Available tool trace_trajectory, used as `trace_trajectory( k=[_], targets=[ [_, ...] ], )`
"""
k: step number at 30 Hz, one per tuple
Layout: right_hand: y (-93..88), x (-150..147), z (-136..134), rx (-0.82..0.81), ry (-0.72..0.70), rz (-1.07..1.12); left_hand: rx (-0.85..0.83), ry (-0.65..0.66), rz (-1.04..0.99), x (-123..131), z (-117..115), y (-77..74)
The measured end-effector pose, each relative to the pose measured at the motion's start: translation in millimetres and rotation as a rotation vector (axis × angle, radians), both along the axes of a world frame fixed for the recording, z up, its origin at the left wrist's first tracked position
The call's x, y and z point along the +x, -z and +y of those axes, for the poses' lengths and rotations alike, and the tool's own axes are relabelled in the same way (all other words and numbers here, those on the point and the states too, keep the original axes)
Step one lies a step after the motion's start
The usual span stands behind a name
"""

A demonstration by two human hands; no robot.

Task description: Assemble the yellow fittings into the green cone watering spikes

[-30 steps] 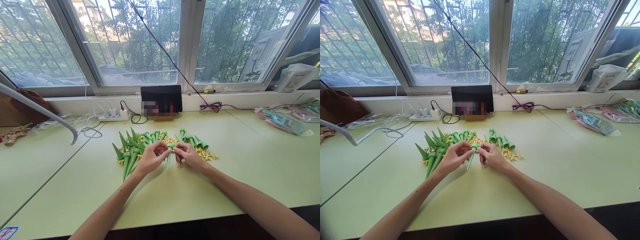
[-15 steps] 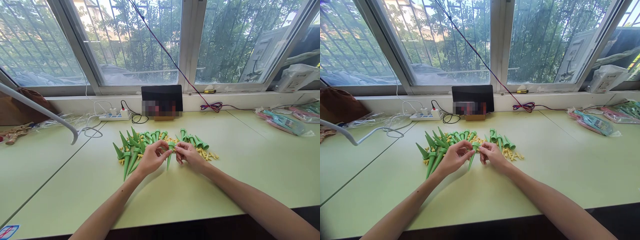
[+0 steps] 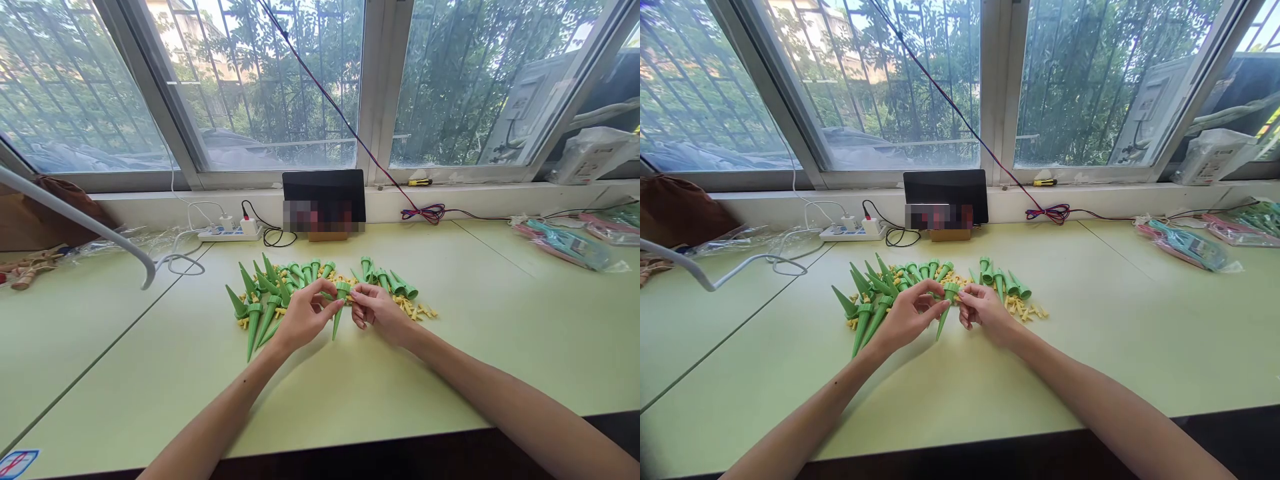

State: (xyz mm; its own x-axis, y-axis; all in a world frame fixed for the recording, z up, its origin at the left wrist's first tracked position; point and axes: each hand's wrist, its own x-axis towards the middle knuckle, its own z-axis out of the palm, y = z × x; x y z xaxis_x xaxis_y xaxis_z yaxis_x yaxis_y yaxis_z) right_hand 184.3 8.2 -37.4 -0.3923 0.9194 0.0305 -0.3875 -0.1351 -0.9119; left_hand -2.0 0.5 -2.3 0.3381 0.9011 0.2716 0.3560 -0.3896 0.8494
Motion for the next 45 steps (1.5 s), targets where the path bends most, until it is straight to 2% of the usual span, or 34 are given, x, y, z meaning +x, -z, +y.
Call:
trace_trajectory(
  k=[12,28,31,39,45],
  targets=[
    [-0.6,-0.2,-1.4,-0.031,-0.019,0.026,-0.022,0.004,-0.011,-0.5,0.5,0.7],
    [-1.5,0.0,-1.9,-0.032,-0.012,0.034,0.062,-0.044,0.052,1.8,-2.8,0.2],
    [-3.0,0.2,-2.2,0.004,0.006,0.005,0.057,-0.049,0.049,2.2,-1.7,0.8],
    [-7.1,-0.5,-5.8,0.242,0.094,-0.205,0.073,-0.046,0.056,1.2,2.9,7.8],
    [-6.8,0.1,-6.3,0.322,0.127,-0.278,-0.020,0.018,0.009,0.8,3.3,8.9]
  ],
)
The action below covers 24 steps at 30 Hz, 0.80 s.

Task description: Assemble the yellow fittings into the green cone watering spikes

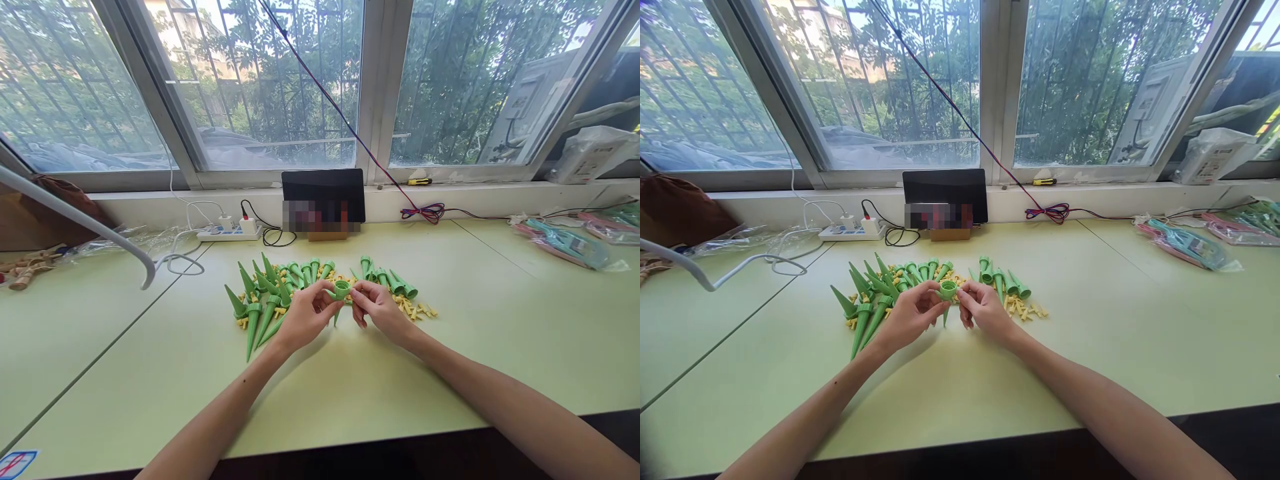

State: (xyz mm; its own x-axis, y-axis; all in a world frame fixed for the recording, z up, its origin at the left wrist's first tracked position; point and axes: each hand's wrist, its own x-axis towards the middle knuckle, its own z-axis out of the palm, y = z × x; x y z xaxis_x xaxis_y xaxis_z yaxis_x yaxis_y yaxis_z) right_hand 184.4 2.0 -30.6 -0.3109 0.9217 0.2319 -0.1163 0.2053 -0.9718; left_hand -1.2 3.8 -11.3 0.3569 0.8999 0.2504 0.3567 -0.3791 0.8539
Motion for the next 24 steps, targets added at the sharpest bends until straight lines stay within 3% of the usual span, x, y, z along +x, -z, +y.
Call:
trace_trajectory(
  k=[5,15,24],
  targets=[
    [1.5,2.1,0.6,0.074,0.021,-0.056,-0.078,0.053,-0.027,-0.8,-1.9,-3.4],
    [4.0,-0.5,-5.4,0.218,0.065,-0.162,-0.133,0.036,-0.046,-3.1,-3.9,-2.0],
    [1.0,0.1,-7.4,0.328,0.097,-0.256,-0.222,0.148,-0.097,-2.0,-2.2,-5.8]
  ],
)
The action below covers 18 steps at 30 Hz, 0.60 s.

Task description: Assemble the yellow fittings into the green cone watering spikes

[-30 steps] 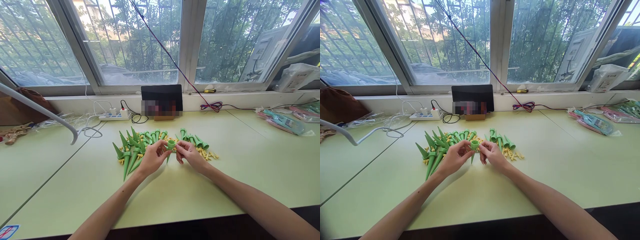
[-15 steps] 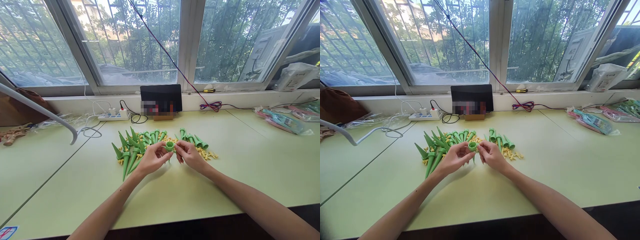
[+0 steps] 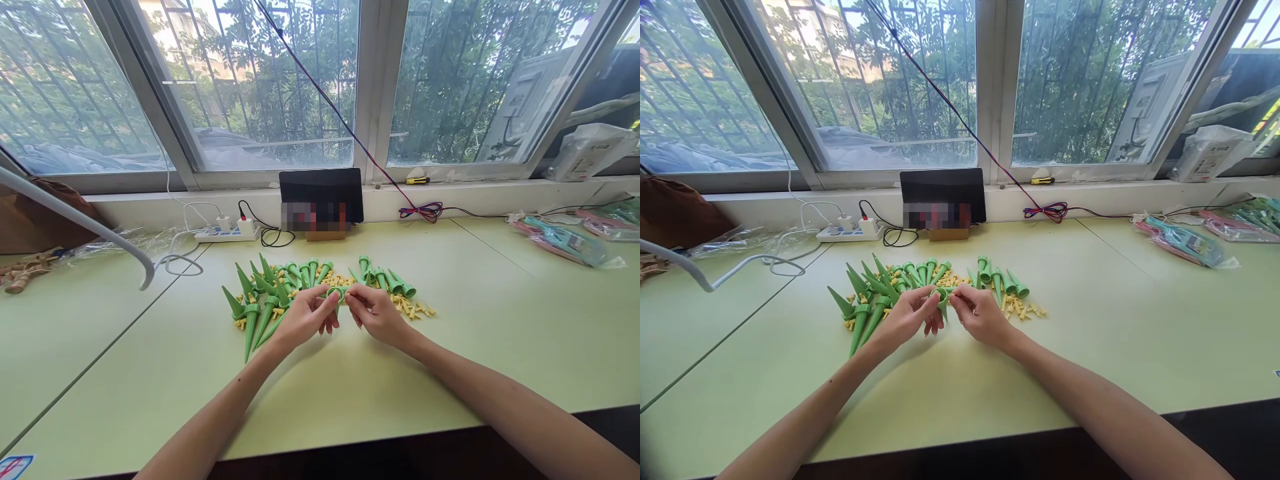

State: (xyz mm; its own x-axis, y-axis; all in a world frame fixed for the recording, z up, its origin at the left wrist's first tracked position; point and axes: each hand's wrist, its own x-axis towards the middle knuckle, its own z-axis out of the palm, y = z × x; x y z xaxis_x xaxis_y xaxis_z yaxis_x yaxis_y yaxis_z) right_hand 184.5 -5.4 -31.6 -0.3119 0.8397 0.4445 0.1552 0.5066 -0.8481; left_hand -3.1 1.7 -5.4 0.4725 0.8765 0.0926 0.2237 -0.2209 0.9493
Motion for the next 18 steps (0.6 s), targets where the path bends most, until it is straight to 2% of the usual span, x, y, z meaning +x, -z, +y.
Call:
trace_trajectory(
  k=[7,18],
  targets=[
    [-0.5,0.8,0.0,0.050,0.006,-0.045,0.003,0.007,0.000,-0.4,-0.3,0.0],
    [0.8,0.2,0.6,0.017,0.023,-0.049,0.087,-0.021,0.078,-0.1,-2.3,-0.1]
  ],
)
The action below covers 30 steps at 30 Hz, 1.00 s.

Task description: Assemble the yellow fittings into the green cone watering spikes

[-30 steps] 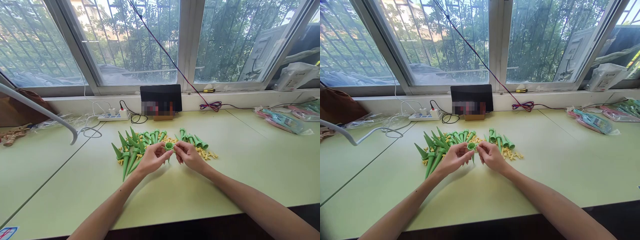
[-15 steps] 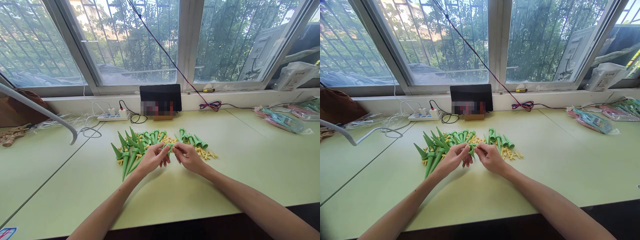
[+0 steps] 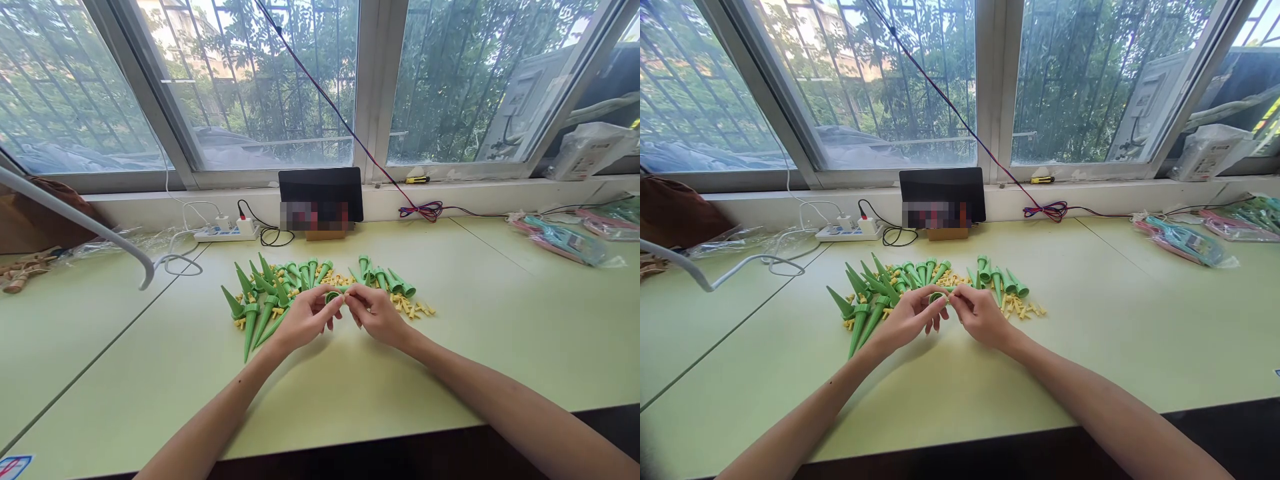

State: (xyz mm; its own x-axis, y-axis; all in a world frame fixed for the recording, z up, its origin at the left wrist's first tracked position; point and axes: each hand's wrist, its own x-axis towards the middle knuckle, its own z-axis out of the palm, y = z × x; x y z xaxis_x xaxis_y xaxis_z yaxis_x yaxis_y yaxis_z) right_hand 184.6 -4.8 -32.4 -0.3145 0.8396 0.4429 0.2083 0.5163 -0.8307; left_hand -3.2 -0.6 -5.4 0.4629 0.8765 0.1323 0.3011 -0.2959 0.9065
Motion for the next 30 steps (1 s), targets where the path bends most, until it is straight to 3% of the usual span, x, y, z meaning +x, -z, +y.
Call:
trace_trajectory(
  k=[20,30],
  targets=[
    [3.8,0.0,7.1,-0.289,-0.122,0.159,0.311,-0.025,0.253,1.8,-4.2,-1.7],
    [5.3,0.7,7.2,-0.301,-0.106,0.155,0.316,-0.012,0.271,2.7,-3.9,0.7]
  ],
)
